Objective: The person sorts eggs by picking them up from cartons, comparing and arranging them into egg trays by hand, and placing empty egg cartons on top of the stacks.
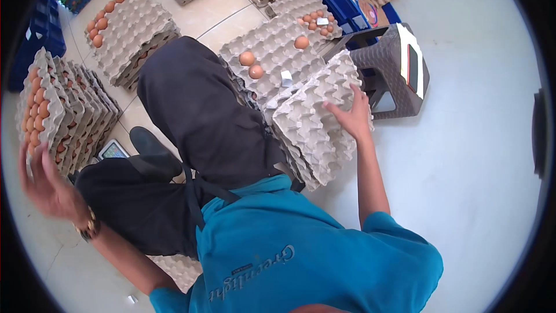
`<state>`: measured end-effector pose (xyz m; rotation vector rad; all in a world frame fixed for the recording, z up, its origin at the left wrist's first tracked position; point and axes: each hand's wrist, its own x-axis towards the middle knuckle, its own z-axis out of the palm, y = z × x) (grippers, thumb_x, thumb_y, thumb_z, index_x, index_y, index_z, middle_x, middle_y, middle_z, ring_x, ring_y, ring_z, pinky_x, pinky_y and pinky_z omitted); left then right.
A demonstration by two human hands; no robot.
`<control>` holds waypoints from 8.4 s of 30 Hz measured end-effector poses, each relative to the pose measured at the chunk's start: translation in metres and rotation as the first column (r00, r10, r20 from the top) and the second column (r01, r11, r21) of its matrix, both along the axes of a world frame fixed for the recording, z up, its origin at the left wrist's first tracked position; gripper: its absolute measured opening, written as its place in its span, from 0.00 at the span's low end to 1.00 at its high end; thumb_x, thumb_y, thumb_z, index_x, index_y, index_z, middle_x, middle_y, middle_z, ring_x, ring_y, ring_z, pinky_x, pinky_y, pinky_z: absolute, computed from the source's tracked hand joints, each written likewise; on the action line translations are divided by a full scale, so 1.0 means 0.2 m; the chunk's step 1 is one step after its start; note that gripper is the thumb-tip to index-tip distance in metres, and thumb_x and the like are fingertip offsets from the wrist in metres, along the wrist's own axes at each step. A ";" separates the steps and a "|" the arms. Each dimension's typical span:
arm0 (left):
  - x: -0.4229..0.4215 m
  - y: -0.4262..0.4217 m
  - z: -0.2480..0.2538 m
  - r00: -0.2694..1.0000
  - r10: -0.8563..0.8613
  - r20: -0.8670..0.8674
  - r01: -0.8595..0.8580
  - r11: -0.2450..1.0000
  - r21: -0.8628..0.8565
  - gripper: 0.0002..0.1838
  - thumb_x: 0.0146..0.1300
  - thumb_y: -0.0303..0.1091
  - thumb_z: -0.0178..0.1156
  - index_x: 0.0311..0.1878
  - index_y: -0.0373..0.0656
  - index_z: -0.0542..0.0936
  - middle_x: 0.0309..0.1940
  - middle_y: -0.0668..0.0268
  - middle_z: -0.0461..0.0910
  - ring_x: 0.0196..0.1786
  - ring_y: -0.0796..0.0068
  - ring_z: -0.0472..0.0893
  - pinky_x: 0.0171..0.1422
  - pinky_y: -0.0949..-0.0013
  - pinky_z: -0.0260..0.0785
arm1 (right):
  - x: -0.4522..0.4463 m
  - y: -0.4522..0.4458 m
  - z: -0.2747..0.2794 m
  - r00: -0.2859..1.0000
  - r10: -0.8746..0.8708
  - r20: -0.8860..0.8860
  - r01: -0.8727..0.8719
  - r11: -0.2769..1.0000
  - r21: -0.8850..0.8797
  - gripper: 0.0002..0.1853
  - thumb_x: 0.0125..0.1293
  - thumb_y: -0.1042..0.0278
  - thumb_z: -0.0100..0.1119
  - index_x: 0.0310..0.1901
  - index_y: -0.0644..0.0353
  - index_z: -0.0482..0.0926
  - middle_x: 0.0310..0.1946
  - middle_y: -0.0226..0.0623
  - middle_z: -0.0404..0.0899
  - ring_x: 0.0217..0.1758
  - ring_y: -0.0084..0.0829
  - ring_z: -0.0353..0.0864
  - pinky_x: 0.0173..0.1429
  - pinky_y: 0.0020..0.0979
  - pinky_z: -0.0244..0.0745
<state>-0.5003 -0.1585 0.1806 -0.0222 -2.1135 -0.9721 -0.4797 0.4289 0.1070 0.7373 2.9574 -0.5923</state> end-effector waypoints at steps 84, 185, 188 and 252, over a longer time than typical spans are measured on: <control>-0.81 -0.23 -0.16 0.882 -0.402 0.247 -0.015 0.499 0.867 0.35 0.75 0.57 0.40 0.67 0.32 0.66 0.59 0.48 0.75 0.57 0.56 0.81 0.56 0.58 0.76 | -1.66 -2.45 0.36 0.054 0.989 -0.139 -0.612 -0.077 -0.787 0.27 0.49 0.70 0.76 0.53 0.60 0.81 0.38 0.30 0.83 0.32 0.17 0.79 0.29 0.21 0.75; -1.91 -0.49 -0.84 0.616 0.397 0.680 0.011 0.859 -0.512 0.27 0.66 0.46 0.54 0.67 0.52 0.70 0.56 0.57 0.79 0.57 0.53 0.78 0.61 0.49 0.70 | -1.70 -2.05 0.36 0.873 0.202 -0.444 -0.449 -0.025 -0.893 0.15 0.70 0.62 0.53 0.39 0.69 0.81 0.24 0.32 0.73 0.22 0.23 0.74 0.24 0.24 0.67; -2.00 -0.54 -1.11 0.587 0.395 0.707 -0.041 0.886 -0.461 0.28 0.68 0.52 0.50 0.68 0.53 0.69 0.64 0.57 0.72 0.65 0.49 0.71 0.66 0.39 0.63 | -1.69 -1.97 0.38 0.853 0.161 -0.497 -0.501 -0.016 -0.865 0.17 0.70 0.61 0.52 0.40 0.70 0.81 0.24 0.33 0.73 0.23 0.24 0.74 0.24 0.24 0.68; -0.80 -1.79 -0.31 0.589 0.597 0.544 -0.541 0.792 -0.283 0.24 0.60 0.48 0.68 0.47 0.34 0.79 0.41 0.52 0.86 0.42 0.67 0.86 0.46 0.63 0.78 | -1.34 -2.34 0.31 0.886 0.182 -0.427 -0.430 -0.025 -0.903 0.11 0.68 0.67 0.55 0.36 0.67 0.81 0.21 0.30 0.71 0.19 0.21 0.71 0.22 0.22 0.66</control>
